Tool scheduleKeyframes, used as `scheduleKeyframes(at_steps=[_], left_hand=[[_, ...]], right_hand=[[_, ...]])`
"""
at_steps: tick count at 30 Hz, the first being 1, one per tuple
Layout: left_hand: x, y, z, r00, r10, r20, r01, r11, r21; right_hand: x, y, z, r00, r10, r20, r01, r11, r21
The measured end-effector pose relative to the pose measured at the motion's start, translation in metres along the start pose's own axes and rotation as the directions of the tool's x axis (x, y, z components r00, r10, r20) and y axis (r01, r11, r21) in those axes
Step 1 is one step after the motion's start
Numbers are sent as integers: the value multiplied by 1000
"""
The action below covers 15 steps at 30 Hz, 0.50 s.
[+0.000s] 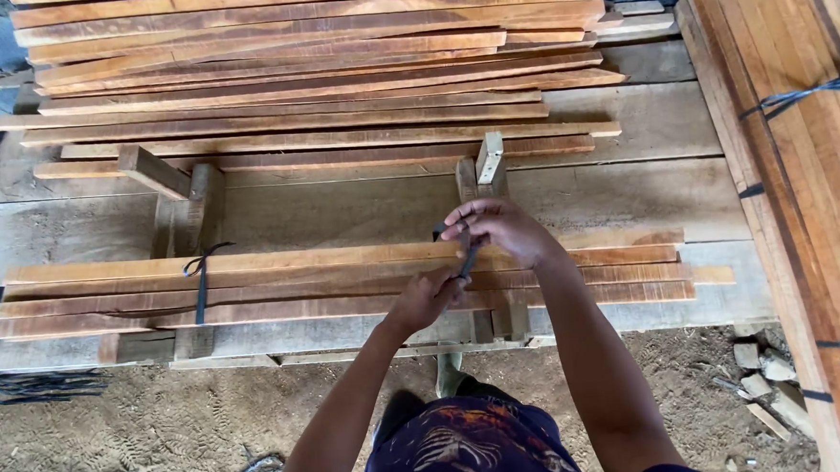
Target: Bundling thin pieces of wood using plastic ties and cutting them to size.
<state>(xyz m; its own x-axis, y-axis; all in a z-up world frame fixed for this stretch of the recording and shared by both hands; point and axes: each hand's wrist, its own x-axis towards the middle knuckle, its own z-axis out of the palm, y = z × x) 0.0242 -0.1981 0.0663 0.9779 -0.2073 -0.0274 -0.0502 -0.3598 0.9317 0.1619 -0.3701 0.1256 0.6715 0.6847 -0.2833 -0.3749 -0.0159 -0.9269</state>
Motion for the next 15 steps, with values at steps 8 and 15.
scheduleKeyframes(at_steps=[8,15], left_hand=[[51,-1,-9,928,117,-355,-189,966,-175],[91,7,-30,900,33,-434,-148,961,-234]], right_hand=[[36,73,-51,998,57,20,-46,927,-373],[36,51,-39,980,-153,127,198,747,-635]])
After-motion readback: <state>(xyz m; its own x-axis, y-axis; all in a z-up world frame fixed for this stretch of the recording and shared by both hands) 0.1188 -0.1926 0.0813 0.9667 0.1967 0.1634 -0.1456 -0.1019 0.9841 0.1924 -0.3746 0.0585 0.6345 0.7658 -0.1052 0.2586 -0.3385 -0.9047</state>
